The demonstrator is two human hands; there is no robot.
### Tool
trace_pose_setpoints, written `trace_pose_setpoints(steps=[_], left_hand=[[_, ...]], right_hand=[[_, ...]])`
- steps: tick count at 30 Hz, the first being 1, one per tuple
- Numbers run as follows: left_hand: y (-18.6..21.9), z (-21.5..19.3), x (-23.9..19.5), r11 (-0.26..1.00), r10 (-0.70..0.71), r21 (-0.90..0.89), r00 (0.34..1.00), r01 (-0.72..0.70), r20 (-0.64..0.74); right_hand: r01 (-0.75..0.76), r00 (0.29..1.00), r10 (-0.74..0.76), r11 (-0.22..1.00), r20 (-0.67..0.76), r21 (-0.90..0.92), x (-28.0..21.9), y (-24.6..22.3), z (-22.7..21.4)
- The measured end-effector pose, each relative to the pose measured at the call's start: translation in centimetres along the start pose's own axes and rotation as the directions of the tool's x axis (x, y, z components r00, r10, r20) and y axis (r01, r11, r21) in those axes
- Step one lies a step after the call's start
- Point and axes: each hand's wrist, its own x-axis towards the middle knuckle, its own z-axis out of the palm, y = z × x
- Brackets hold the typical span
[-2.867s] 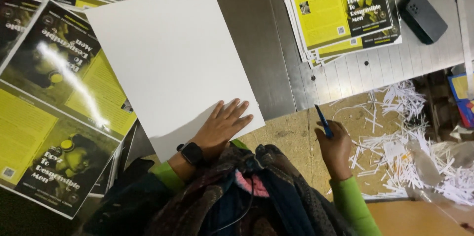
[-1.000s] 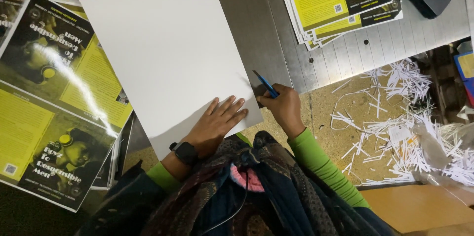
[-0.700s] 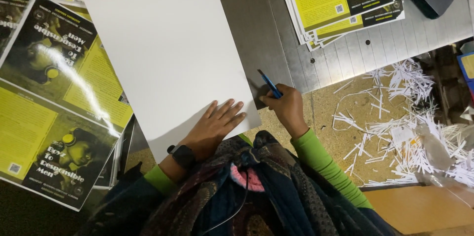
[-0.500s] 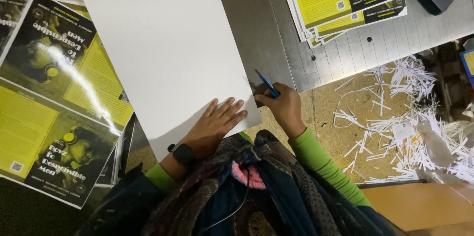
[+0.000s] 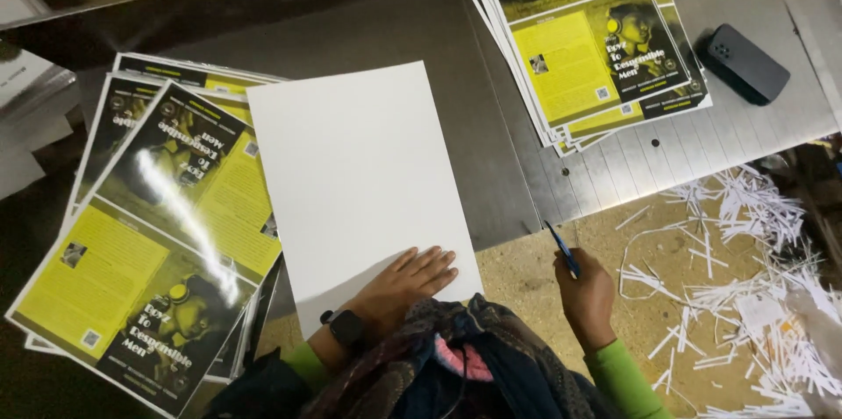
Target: Aligning and preparing printed sheets on an industrial paper cutter.
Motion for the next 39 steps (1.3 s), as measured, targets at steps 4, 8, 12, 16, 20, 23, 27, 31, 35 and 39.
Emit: trace_pose_setpoints(steps=[4,8,12,16,20,23,27,31,35,39], left_hand=[[-5.5,2.6,1.2,0.892,0.166,0.445,0.973,-0.078,-0.162],[-7.1,-4.9,3.4,0.981,-0.192,-0.012,0.957,0.194,-0.218],[-12.4,-5.4,7.5,0.907,-0.418,-0.016,0.895,0.421,-0.152],[-17.1,-7.4,9.4,0.842,-0.533,0.001,0.832,0.54,-0.154],[-20.0,-11.1,9.8,0.75,-0.642,-0.034,0.715,0.661,-0.277],[-20.9,-12.5,9.8,0.714,-0.685,-0.078,0.671,0.695,-0.285],[-21.0,-11.3,9.6,0.779,-0.584,-0.075,0.676,0.623,-0.45],[-18.8,-9.4,10.9,0.924,-0.348,0.0,0.838,0.383,-0.42],[-18.2,-7.9,11.8,0.884,-0.467,-0.093,0.867,0.458,-0.172],[-18.6,-8.1,11.7,0.856,-0.516,-0.11,0.842,0.505,-0.157]], right_hand=[[-0.109,0.988,0.083,0.973,0.134,0.205,-1.2,-2.0,0.6],[-0.298,0.9,0.02,0.757,0.436,0.581,-2.4,-3.8,4.0],[-0.318,0.884,0.015,0.751,0.467,0.578,-2.6,-2.4,8.0],[-0.267,0.898,0.002,0.796,0.439,0.542,-2.5,-2.8,6.2],[-0.151,0.952,-0.064,0.753,0.3,0.64,-1.5,1.0,6.9],[-0.108,0.965,-0.073,0.764,0.251,0.636,-1.2,1.9,6.2],[-0.273,0.941,0.067,0.732,0.332,0.624,-1.3,0.3,4.2],[-0.234,0.935,0.062,0.848,0.35,0.476,-0.3,-2.5,1.1],[-0.053,0.98,-0.016,0.939,0.198,0.341,2.9,-4.0,-0.4],[0.143,0.984,-0.172,0.913,0.042,0.381,7.3,-8.3,0.9]])
